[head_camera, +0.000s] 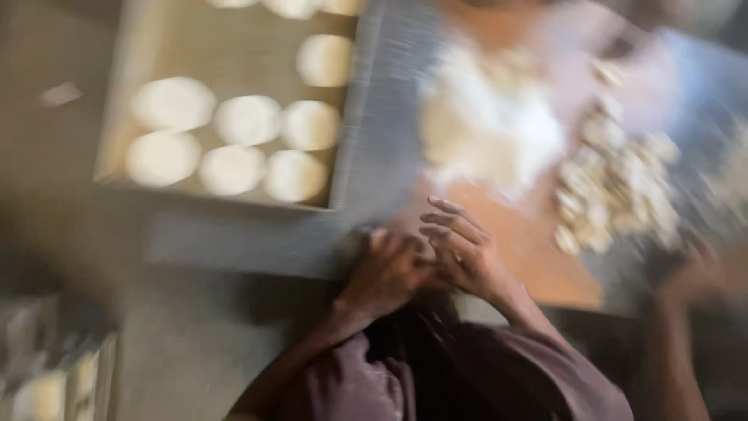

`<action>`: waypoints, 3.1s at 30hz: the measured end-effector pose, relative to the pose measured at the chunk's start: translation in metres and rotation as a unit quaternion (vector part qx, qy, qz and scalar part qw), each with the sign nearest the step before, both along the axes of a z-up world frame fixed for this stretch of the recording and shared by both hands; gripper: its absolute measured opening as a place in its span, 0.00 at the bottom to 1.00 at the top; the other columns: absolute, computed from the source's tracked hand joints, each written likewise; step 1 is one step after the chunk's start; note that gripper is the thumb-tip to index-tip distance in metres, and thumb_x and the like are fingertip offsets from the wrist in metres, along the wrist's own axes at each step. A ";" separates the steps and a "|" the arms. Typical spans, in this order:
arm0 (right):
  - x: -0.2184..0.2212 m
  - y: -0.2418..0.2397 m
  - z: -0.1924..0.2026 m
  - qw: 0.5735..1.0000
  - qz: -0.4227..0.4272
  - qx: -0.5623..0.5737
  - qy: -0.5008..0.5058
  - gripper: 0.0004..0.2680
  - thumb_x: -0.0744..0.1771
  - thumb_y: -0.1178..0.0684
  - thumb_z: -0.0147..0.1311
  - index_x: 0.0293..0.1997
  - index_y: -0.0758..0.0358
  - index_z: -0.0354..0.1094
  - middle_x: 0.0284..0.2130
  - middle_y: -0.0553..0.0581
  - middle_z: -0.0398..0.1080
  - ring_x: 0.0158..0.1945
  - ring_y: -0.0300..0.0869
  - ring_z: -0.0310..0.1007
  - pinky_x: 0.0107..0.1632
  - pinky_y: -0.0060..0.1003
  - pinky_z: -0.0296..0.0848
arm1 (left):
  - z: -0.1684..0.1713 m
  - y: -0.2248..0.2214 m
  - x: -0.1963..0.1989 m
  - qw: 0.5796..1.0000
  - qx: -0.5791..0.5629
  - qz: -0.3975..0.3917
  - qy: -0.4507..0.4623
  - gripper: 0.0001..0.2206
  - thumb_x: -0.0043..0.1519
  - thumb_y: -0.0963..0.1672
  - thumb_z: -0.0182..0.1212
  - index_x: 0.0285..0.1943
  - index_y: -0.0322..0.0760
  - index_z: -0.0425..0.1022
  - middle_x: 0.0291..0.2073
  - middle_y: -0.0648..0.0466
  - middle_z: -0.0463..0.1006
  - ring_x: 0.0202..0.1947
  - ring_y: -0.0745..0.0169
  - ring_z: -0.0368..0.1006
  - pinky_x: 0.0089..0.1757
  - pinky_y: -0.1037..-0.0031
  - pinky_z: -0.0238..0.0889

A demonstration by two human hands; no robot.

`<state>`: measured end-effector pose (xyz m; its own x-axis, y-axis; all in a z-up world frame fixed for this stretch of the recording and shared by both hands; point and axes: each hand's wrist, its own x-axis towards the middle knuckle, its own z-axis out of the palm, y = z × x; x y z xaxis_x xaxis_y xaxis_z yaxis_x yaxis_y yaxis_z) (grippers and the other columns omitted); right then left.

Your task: The person rolls small dough pieces into flat circles using a rolling pin on a floured surface and places them into a metal tray. Another person works alongside, also rolling dough.

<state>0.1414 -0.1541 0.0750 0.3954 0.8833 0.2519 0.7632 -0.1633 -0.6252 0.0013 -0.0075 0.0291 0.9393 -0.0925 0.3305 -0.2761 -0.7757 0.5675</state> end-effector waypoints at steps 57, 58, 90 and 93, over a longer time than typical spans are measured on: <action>0.001 -0.109 -0.050 0.968 -0.223 -0.111 0.034 0.17 0.72 0.48 0.36 0.68 0.62 0.59 0.70 0.62 0.58 0.81 0.55 0.51 0.84 0.58 0.38 | -0.030 -0.001 0.108 0.998 0.051 -0.030 -0.003 0.18 0.54 0.51 0.75 0.50 0.44 0.84 0.53 0.50 0.74 0.57 0.47 0.60 0.55 0.52 0.53; 0.000 -0.111 -0.052 0.961 -0.243 -0.111 0.078 0.15 0.71 0.50 0.37 0.65 0.54 0.66 0.68 0.54 0.65 0.81 0.50 0.57 0.87 0.56 0.39 | -0.028 -0.002 0.097 0.998 0.045 -0.036 0.003 0.19 0.51 0.51 0.75 0.48 0.44 0.84 0.53 0.48 0.75 0.57 0.46 0.60 0.54 0.51 0.52; -0.017 -0.104 -0.018 0.991 -0.085 -0.064 -0.086 0.23 0.63 0.51 0.61 0.62 0.74 0.63 0.56 0.75 0.68 0.64 0.66 0.62 0.65 0.57 0.62 | -0.013 -0.011 0.050 0.998 0.058 -0.005 0.023 0.15 0.55 0.46 0.73 0.51 0.44 0.84 0.44 0.56 0.79 0.50 0.56 0.67 0.50 0.59 0.59; -0.005 -0.082 -0.010 0.987 -0.005 -0.068 -0.146 0.18 0.64 0.57 0.58 0.61 0.70 0.67 0.50 0.70 0.73 0.57 0.58 0.71 0.56 0.48 0.73 | -0.008 -0.005 0.057 0.998 0.052 -0.006 0.040 0.13 0.58 0.45 0.73 0.50 0.43 0.84 0.42 0.55 0.81 0.46 0.58 0.68 0.47 0.60 0.59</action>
<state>0.1364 -0.2363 0.0651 0.3332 0.9129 0.2357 0.9051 -0.2398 -0.3511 0.0585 -0.0125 0.0214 0.9611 -0.1338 0.2415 -0.2421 -0.8288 0.5044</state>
